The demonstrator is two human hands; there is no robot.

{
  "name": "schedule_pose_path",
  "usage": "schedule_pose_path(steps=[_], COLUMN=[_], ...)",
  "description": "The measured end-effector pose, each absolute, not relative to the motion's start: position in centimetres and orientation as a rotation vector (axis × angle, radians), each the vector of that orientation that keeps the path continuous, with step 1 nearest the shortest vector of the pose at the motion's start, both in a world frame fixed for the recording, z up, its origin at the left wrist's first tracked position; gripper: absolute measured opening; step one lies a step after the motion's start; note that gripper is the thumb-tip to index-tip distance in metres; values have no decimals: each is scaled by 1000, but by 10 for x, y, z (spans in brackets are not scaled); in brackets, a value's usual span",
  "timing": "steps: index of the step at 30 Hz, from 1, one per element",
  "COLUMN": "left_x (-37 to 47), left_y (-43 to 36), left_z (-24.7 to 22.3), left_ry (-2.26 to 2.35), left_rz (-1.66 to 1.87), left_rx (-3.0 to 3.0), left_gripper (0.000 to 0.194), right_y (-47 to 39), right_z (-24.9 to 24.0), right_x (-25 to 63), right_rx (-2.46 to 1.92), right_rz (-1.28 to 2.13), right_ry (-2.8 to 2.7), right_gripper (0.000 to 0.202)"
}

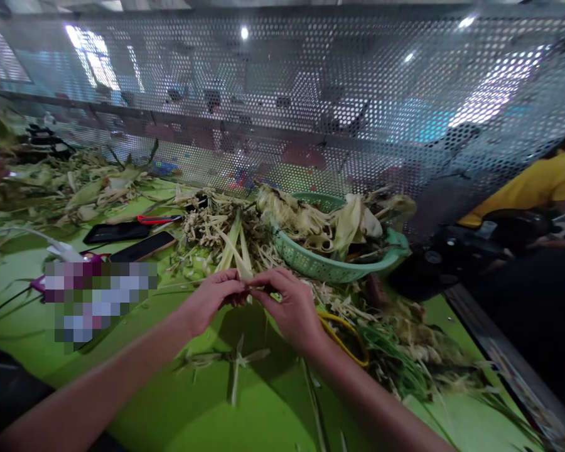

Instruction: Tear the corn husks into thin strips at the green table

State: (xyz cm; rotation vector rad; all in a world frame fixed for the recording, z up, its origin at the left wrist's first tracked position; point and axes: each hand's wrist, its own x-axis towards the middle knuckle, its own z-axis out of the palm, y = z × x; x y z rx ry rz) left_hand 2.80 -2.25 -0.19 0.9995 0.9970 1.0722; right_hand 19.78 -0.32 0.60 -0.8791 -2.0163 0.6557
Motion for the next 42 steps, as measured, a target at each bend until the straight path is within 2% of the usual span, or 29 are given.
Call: schedule_pose_path(steps=[7, 12, 17, 26, 33, 42], left_x=[29, 29, 31, 29, 30, 29], left_y=[-21, -25, -26, -21, -20, -21], left_z=[-6, -4, -2, -9, -9, -10], left_ry=[975, 1057, 1045, 946, 985, 1128], left_rz=[1046, 1014, 1040, 1065, 1044, 1037], left_rx=[1148, 1385, 1386, 1095, 1221, 1411], left_gripper=[11, 21, 19, 13, 17, 18], right_y=[-2, -4, -5, -4, -1, 0], right_z=[5, 3, 4, 1, 0, -3], right_x=[200, 198, 197, 200, 201, 199], right_rx=[-952, -1053, -1032, -927, -1030, -1137], right_rz=[664, 878, 986, 730, 651, 797], right_ry=[-2021, -1882, -1792, -1987, -2044, -1982], right_gripper=[9, 8, 9, 9, 11, 13])
